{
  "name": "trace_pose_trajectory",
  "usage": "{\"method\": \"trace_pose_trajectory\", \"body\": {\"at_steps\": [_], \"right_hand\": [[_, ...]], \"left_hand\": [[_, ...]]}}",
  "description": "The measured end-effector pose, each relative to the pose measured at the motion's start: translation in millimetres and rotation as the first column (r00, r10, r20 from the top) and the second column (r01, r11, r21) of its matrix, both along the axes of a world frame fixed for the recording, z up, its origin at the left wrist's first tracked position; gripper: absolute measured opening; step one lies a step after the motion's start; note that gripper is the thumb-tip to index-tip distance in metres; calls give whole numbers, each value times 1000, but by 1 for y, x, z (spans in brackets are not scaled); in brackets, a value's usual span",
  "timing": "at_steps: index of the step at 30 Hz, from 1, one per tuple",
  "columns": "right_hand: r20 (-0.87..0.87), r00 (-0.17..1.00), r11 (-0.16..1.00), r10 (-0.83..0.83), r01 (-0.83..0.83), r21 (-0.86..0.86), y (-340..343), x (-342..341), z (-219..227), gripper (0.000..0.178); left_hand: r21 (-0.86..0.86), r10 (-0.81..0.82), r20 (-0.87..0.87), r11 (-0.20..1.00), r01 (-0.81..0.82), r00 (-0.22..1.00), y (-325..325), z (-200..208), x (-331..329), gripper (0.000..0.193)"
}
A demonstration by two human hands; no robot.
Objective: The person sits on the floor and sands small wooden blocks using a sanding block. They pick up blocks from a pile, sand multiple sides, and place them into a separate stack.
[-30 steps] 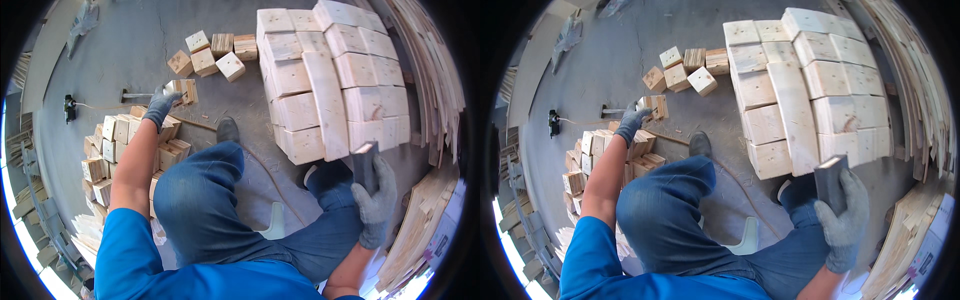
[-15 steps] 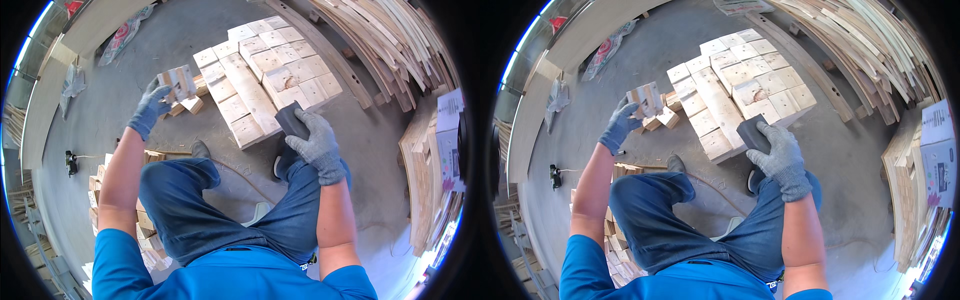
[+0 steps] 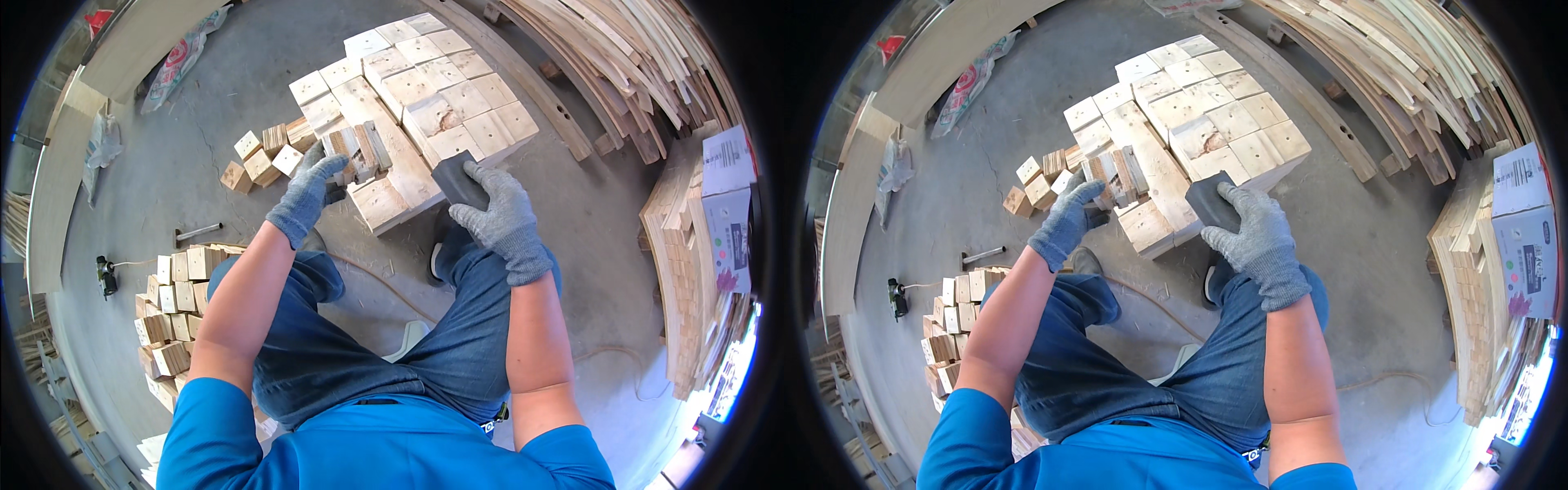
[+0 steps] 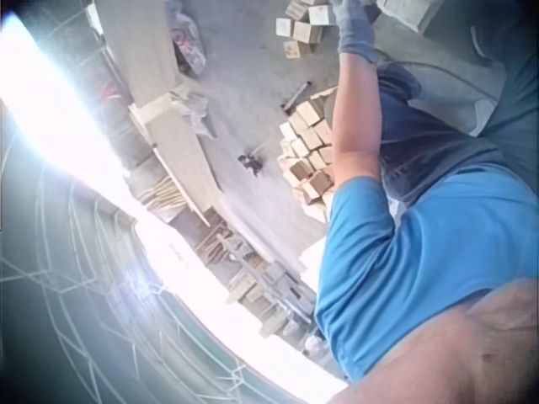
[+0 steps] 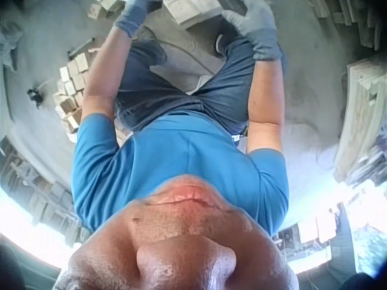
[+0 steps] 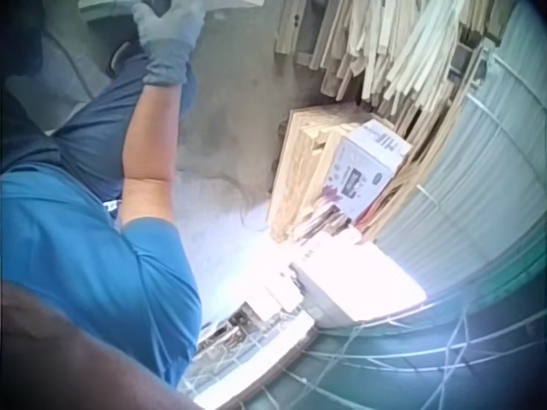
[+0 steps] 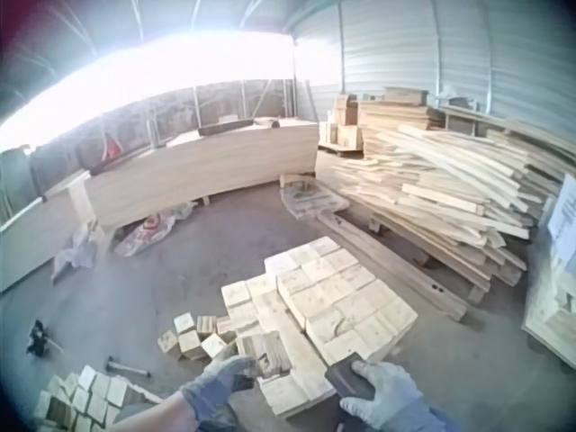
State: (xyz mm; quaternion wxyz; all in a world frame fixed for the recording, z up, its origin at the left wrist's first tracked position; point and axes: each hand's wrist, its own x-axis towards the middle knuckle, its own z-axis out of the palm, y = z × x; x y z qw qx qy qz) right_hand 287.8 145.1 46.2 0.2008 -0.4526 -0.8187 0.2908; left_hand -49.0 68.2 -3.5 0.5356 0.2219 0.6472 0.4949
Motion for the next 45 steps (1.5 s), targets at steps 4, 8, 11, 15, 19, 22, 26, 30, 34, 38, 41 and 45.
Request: {"method": "trace_pose_trajectory", "body": {"at_steps": [4, 8, 11, 15, 19, 22, 26, 30, 34, 38, 41, 45], "right_hand": [[20, 1000, 999, 21, -21, 27, 2, -1, -2, 75], [45, 998, 996, 37, -40, 78, 1, -5, 1, 75], [46, 998, 998, 45, -47, 36, 1, -6, 1, 75], [73, 997, 999, 36, -38, 22, 1, -7, 2, 75], [73, 997, 1000, 21, -22, 7, -2, -7, 0, 75], [126, 992, 1000, 16, -19, 20, -2, -7, 0, 75], [177, 984, 1000, 16, -16, -2, -2, -8, 3, 75], [175, 984, 999, 17, -25, 44, -1, -5, -4, 76], [184, 983, 995, -15, -3, 100, -3, -5, -11, 76], [136, 991, 993, 5, -21, 116, -13, -22, -13, 77], [136, 990, 987, 46, -67, 148, -23, -45, -17, 77], [205, 977, 974, 59, -101, 203, -37, -79, -18, 77]], "left_hand": [[-48, 49, 51, 998, -47, 998, -7, -24, 13, 78], [-133, 92, 38, 987, -86, 995, -21, -41, 28, 83], [-148, 3, -44, 989, -9, 999, -21, -42, 25, 93], [-123, 19, -11, 992, -20, 1000, -19, -45, 23, 88], [-86, 36, 35, 996, -33, 999, -20, -57, 19, 83], [-110, 8, 49, 994, -2, 999, -15, -58, 20, 86], [-107, -60, -42, 993, 55, 997, -13, -63, 17, 96], [62, -124, -303, 987, 149, 945, -18, -81, 5, 124], [207, -69, -546, 955, 214, 835, -23, -95, 8, 142], [205, 36, -566, 974, 98, 824, -10, -119, 12, 145], [275, 78, -370, 961, 29, 926, -3, -117, 16, 144], [274, 46, -396, 959, 70, 917, 3, -110, 15, 111]]}}
